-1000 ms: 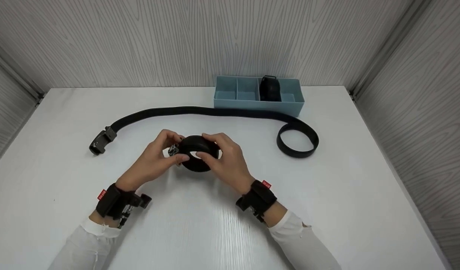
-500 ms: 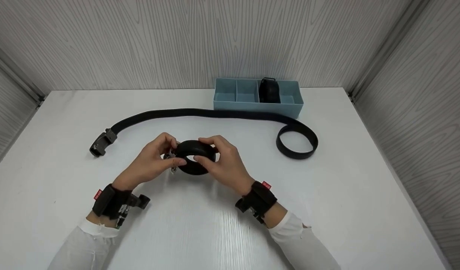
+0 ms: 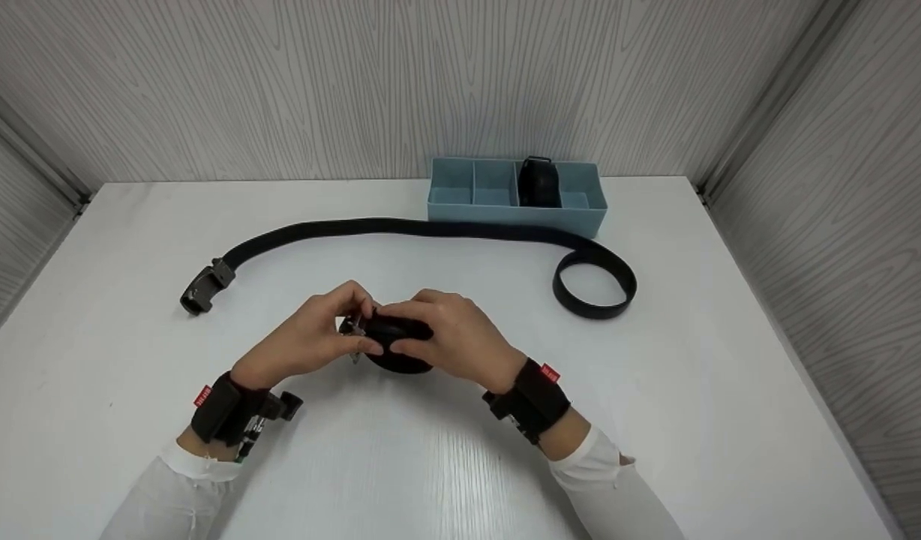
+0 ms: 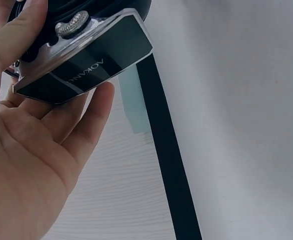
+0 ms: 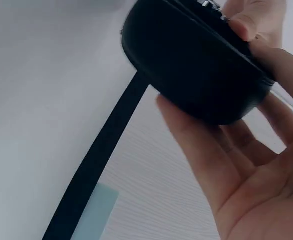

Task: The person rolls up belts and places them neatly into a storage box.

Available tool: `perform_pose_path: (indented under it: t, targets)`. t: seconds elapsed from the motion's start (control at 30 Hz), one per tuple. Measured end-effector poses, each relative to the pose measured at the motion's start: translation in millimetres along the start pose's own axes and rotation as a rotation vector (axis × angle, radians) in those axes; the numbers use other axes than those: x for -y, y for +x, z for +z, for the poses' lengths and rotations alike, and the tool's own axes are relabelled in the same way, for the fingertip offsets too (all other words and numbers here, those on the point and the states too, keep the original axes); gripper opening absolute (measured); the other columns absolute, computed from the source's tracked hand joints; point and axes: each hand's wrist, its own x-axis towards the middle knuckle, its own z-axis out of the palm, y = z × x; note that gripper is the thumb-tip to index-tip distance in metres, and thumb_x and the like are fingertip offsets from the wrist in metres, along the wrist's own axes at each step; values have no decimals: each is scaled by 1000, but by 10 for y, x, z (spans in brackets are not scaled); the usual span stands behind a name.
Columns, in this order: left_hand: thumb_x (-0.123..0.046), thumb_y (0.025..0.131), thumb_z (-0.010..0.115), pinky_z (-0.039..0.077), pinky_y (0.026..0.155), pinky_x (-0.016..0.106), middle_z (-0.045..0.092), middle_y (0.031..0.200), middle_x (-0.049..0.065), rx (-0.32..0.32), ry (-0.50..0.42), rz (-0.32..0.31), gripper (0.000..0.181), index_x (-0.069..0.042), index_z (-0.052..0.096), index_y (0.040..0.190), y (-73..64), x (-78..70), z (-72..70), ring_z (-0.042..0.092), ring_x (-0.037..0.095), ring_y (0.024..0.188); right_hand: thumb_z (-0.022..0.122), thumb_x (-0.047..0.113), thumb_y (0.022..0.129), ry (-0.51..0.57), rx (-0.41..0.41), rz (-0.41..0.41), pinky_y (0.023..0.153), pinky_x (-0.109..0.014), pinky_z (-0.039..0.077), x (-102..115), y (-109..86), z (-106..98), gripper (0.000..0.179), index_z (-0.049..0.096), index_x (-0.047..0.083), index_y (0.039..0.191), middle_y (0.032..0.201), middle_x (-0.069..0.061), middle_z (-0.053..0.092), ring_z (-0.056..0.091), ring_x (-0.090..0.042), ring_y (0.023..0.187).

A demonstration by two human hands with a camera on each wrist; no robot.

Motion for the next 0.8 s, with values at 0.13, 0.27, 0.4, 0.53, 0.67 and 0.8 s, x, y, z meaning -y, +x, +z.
perform_pose_path:
  t: [0.13,0.27,0.4,0.53,0.67,0.8]
  targets:
    - [-19,89,83,45,78,33,64,102,-5,-21,-13,5,37,-14,53,109,1,2,-7,55,19,90,81,10,90,16,-46,-36,73,-31,54,-28,0,30,43,72,12,132,111,-5,71,68,-16,95]
    - [-18,89,84,46,95,40,65,116,-3,-92,-8,47,38,-14,56,113,23,-8,-2,58,16,108,81,8,90,4,-126,-63,72,-32,55,-52,3,60,42,73,12,131,112,-7,71,68,-19,96]
    - [-23,91,83,37,116,38,55,147,6,-228,66,117,46,-10,59,128,51,-29,-12,47,15,139,81,7,89,-15,-228,-45,72,-31,58,-90,-10,14,42,74,11,130,112,-10,70,69,-22,98]
    - [-21,94,78,35,118,38,53,150,10,-390,186,171,47,-6,59,134,66,-17,-50,45,20,143,81,5,89,-1,-358,34,73,-24,59,-193,-37,-236,43,73,10,131,115,-14,70,70,-24,99]
    - [-14,93,77,40,113,39,60,139,10,-475,364,207,38,-3,63,127,60,43,-87,53,25,135,82,6,89,-107,-514,110,74,-13,54,-376,-33,-663,43,72,9,130,115,-18,71,69,-25,96]
    - [-12,93,77,42,112,40,63,133,11,-499,503,231,33,-2,65,122,68,102,-115,57,27,129,81,11,91,-255,-659,227,76,-11,46,-628,5,-1133,40,73,9,130,114,-22,72,64,-17,94]
